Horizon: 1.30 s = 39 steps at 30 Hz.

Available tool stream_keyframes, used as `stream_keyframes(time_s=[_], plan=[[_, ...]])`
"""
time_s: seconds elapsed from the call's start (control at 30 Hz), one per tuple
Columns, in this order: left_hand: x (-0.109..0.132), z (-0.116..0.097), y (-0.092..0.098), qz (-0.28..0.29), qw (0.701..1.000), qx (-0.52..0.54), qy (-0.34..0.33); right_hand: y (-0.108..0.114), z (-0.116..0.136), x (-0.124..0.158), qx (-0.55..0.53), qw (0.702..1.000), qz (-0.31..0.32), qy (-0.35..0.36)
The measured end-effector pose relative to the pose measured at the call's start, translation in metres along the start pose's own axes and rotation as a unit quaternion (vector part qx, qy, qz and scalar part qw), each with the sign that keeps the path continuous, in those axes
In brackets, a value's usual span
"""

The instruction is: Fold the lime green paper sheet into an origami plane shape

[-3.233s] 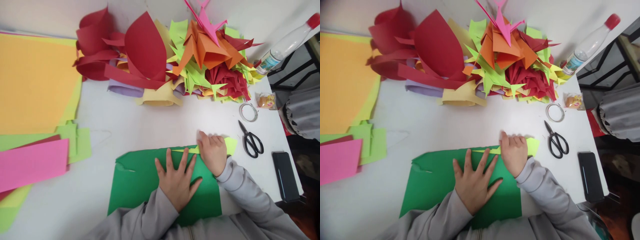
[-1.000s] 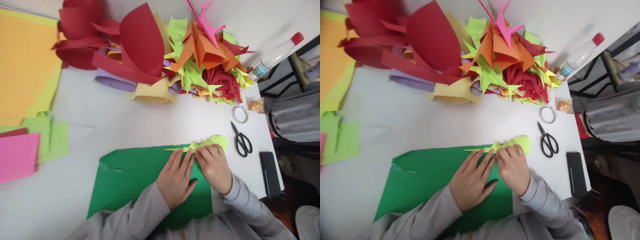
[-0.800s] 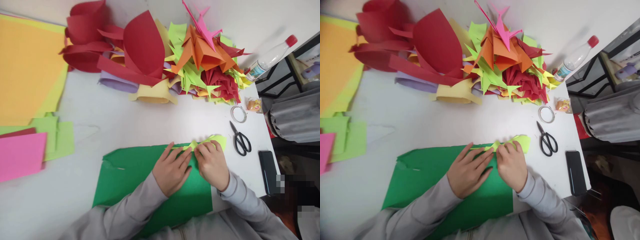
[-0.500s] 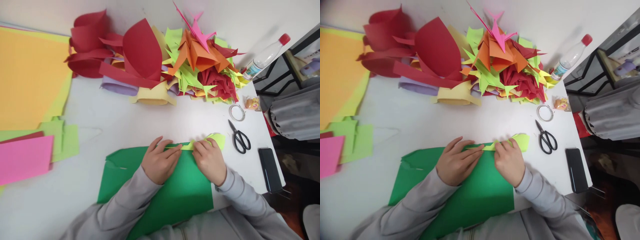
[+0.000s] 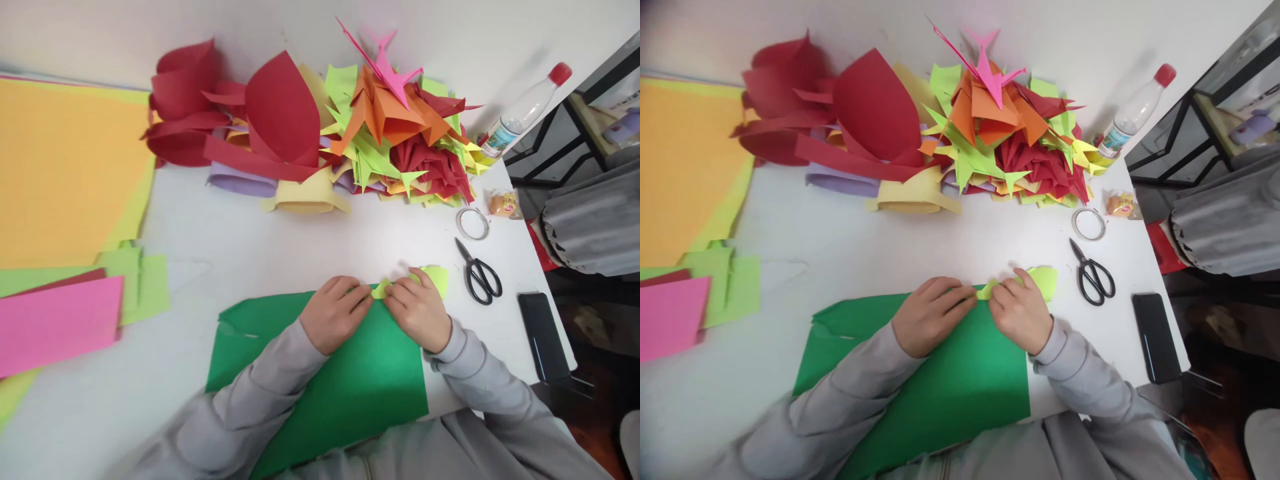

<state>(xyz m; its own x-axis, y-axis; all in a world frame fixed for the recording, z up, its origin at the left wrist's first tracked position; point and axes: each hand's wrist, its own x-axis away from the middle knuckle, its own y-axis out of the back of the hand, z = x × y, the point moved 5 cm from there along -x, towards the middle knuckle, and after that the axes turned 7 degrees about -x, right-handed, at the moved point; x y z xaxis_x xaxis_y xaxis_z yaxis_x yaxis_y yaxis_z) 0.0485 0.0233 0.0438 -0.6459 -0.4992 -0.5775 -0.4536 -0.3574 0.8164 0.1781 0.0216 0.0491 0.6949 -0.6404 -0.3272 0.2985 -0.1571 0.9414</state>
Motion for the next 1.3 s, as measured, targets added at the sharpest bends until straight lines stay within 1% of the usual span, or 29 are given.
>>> stream_keyframes(time_s=[0.13,0.2,0.33,0.43,0.5,0.63,0.77,0.9,1.03,1.13,1.2,1.27,1.3], plan=[[-0.005,-0.009,-0.008,0.014,0.998,-0.040,-0.055,0.001,-0.003,0.000,-0.014,1.000,-0.017,-0.004],[-0.005,-0.011,-0.010,0.008,0.996,-0.056,-0.074,0.002,-0.005,0.000,-0.026,0.999,-0.018,-0.009],[-0.005,-0.009,-0.011,-0.017,0.995,-0.056,-0.080,-0.001,-0.008,-0.001,-0.017,0.999,-0.017,-0.021],[-0.006,-0.004,-0.011,-0.024,0.997,-0.039,-0.060,-0.002,-0.006,-0.004,0.021,0.999,-0.028,-0.006],[-0.007,0.000,-0.009,-0.025,0.999,-0.023,-0.036,0.000,-0.003,-0.005,0.039,0.998,-0.044,0.012],[-0.008,0.007,0.002,-0.050,0.999,0.003,0.015,0.010,0.004,-0.008,0.051,0.994,-0.085,0.039],[-0.009,0.006,0.013,-0.066,0.997,0.021,0.016,0.023,0.013,-0.010,0.058,0.990,-0.113,0.056],[-0.012,0.005,0.026,-0.078,0.996,0.037,0.008,0.035,0.020,-0.012,0.059,0.989,-0.123,0.061],[-0.013,0.013,0.039,-0.088,0.993,0.077,0.013,0.045,0.022,-0.017,0.043,0.989,-0.127,0.061],[-0.009,0.026,0.046,-0.102,0.985,0.134,0.042,0.049,0.018,-0.021,0.010,0.991,-0.123,0.054],[-0.006,0.033,0.049,-0.107,0.974,0.187,0.068,0.050,0.015,-0.023,-0.014,0.992,-0.118,0.053],[-0.003,0.039,0.050,-0.115,0.953,0.257,0.110,0.050,0.014,-0.024,-0.035,0.991,-0.117,0.046],[-0.001,0.042,0.050,-0.120,0.938,0.295,0.139,0.050,0.014,-0.024,-0.045,0.991,-0.119,0.040]])
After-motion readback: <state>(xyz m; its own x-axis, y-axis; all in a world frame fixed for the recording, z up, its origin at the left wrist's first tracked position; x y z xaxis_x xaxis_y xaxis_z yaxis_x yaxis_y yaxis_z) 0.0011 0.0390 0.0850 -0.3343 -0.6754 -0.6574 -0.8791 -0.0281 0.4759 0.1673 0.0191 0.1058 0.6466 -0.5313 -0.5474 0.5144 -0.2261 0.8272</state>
